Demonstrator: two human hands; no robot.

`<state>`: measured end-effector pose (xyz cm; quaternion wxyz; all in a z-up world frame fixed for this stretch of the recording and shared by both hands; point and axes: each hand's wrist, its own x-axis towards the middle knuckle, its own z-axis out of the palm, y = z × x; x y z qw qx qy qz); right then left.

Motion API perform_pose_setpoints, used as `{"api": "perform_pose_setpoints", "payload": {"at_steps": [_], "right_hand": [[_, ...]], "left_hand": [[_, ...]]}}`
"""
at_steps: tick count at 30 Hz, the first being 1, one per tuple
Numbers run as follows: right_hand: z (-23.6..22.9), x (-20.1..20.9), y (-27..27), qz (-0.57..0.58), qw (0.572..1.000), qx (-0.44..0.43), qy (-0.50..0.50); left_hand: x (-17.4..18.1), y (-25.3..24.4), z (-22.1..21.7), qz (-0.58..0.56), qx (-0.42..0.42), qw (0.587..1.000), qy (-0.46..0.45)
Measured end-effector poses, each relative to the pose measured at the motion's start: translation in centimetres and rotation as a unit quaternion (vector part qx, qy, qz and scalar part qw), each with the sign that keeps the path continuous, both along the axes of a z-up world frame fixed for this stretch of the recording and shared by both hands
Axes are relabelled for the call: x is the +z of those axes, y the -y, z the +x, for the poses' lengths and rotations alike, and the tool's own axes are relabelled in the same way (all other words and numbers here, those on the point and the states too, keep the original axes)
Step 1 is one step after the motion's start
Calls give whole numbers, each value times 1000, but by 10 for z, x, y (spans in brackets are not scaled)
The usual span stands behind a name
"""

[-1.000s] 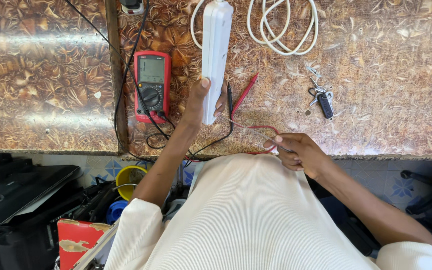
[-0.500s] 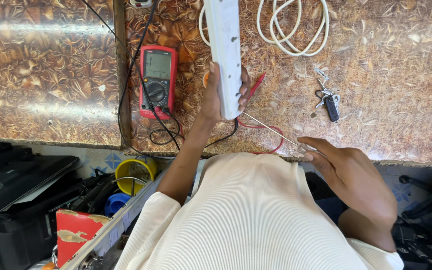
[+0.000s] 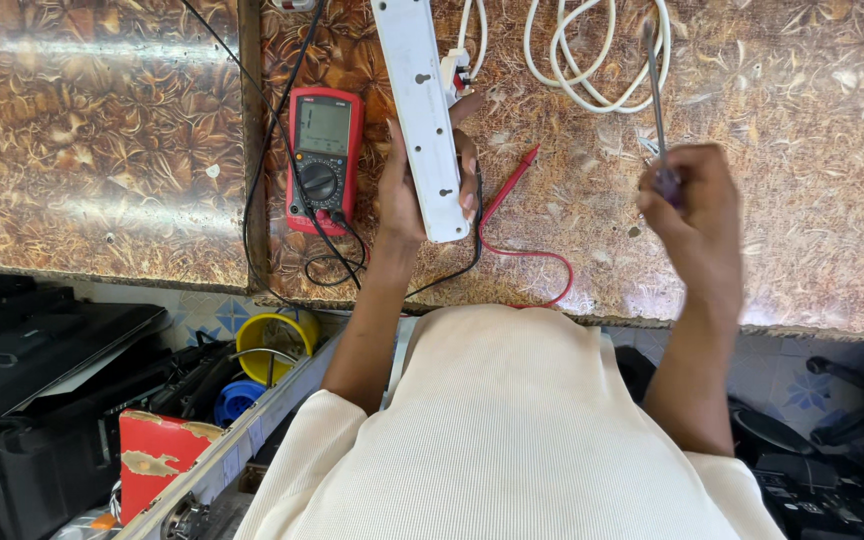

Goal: The person uses a screwdriver to loosen and tighten screws on a white electrical extension cord and its plug. The person repeatedly opens and closes the extension housing and plug casing while manipulating the internal components.

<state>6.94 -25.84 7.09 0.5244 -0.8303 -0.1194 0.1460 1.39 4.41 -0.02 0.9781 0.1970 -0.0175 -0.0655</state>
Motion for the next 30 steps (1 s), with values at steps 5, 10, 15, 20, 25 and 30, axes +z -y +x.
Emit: {"api": "perform_pose_setpoints", "payload": {"at_steps": [5,10,15,20,25,30], "right_hand": [[21,-68,-72,57,996,38,49],[50,-115,-113,50,974,145,166],[60,-117,-119,30,950,200,237],[63,-125,-119,9,946,205,252],[63,-126,-122,-5,943,196,269],[53,-115,-123,21,945,166,282]], "left_hand": [[-30,8,-1,113,93,988,42],[-23,7,-14,153,149,977,13],[-22,0,-25,160,166,973,-12],[3,7,-23,181,198,963,-17],[9,9,-22,223,211,951,-26],[16,8,-23,232,209,950,-22]]}}
